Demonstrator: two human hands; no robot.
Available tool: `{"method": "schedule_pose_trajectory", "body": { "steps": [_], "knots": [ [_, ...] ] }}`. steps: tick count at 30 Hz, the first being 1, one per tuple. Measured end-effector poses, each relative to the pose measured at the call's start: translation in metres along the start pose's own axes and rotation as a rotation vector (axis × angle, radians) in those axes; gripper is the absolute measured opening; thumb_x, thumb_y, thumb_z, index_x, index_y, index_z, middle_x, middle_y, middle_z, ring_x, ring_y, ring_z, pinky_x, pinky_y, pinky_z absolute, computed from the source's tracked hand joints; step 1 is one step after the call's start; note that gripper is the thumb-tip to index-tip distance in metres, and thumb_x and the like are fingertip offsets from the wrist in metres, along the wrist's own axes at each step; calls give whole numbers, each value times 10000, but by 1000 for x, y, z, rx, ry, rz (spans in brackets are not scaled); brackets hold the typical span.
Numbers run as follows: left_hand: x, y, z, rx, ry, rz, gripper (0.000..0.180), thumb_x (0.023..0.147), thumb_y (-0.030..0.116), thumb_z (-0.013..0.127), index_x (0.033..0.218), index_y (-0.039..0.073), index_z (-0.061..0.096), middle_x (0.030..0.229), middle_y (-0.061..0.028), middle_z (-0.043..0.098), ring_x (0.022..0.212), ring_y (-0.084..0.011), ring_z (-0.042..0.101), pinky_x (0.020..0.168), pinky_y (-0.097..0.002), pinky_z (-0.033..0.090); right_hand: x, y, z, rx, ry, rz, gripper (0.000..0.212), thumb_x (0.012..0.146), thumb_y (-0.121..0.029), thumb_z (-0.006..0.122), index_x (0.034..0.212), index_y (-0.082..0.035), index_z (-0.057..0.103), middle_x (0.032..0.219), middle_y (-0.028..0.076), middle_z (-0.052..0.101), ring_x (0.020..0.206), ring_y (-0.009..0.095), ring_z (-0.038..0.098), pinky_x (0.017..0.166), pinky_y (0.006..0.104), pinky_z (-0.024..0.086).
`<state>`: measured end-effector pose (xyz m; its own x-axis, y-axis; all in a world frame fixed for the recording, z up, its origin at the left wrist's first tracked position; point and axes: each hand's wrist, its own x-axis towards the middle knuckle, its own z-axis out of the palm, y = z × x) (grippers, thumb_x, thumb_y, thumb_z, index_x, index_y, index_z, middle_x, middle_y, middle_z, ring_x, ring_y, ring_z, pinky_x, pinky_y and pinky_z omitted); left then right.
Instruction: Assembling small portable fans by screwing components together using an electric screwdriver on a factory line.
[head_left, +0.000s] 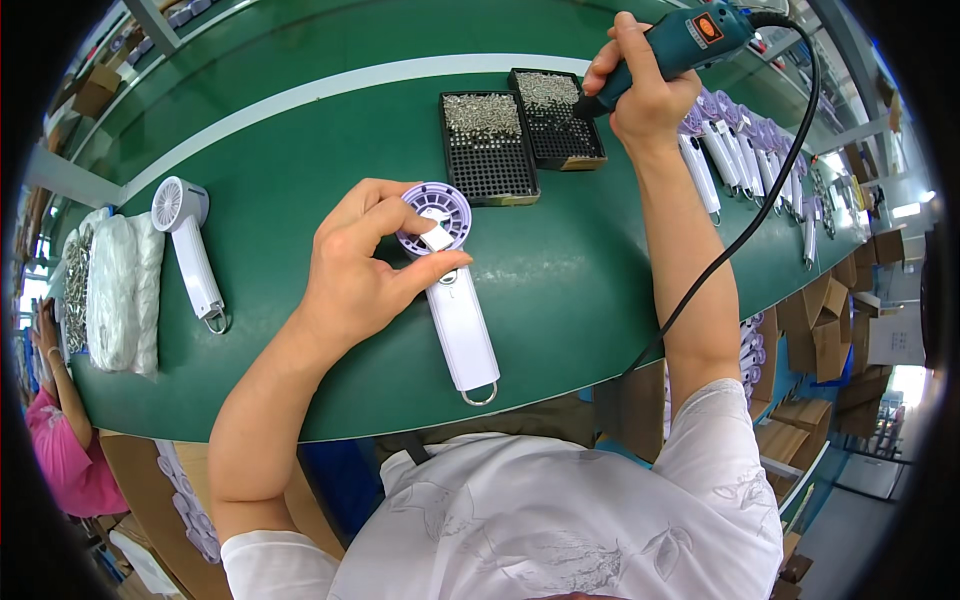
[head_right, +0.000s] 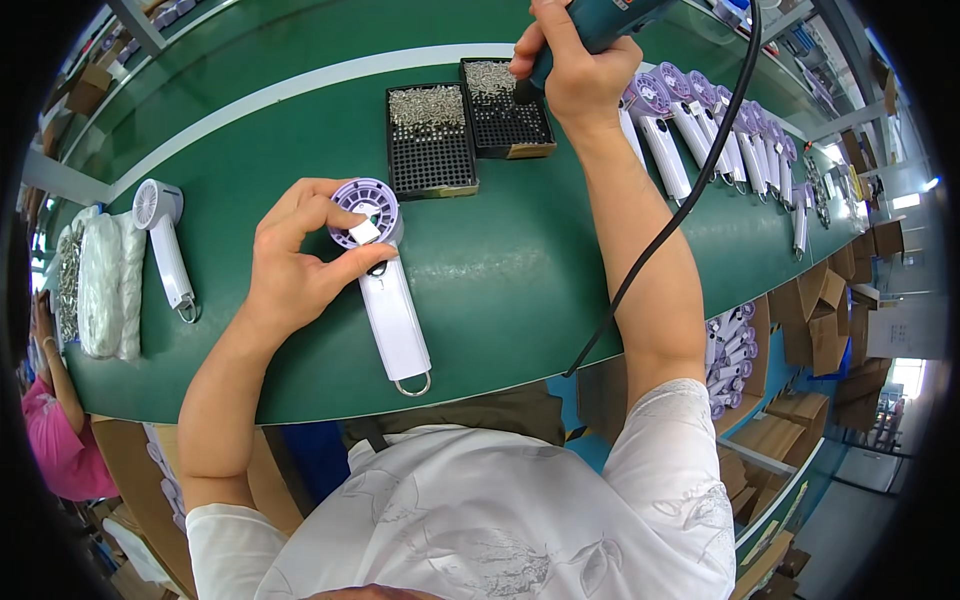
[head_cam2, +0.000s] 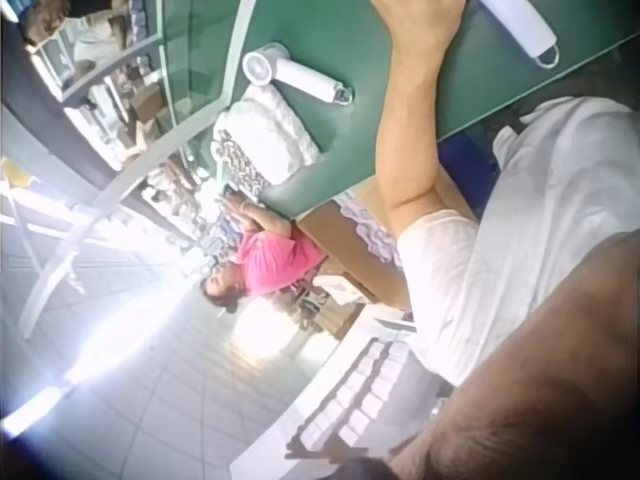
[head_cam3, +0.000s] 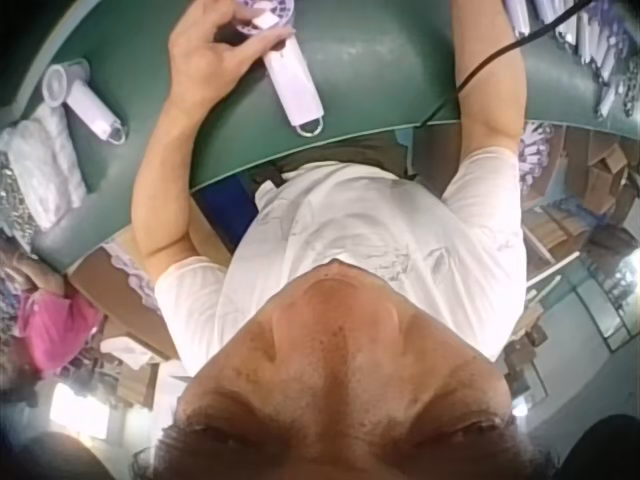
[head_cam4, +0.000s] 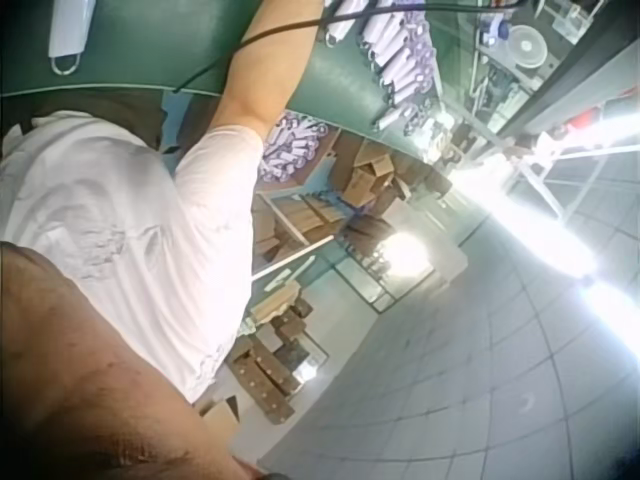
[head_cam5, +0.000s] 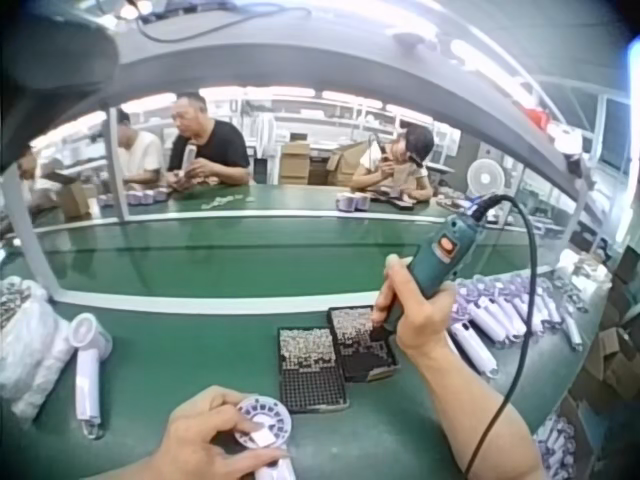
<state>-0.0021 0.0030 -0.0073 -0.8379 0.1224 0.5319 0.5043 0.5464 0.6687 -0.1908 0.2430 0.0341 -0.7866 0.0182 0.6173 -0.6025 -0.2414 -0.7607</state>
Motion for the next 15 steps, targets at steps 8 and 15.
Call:
{"method": "schedule_pose_trajectory", "body": {
  "steps": [8,15],
  "knots": [
    [1,1,0,-8,6,-6,361,658,169,930,861,11,678,978,-148,674,850,-250,667,702,-329,555,-2,-3,3,-27,-6,-22,187,927,-149,712,905,22,641,621,97,620,464,189,591,446,311,489],
    [1,2,-3,1,-34,-17,351,664,91,918,895,0,670,1012,-173,685,896,-249,668,735,-322,546,-3,-3,3,-12,-6,-24,178,934,-144,699,888,15,635,614,98,617,458,190,589,443,313,487]
  ]
}}
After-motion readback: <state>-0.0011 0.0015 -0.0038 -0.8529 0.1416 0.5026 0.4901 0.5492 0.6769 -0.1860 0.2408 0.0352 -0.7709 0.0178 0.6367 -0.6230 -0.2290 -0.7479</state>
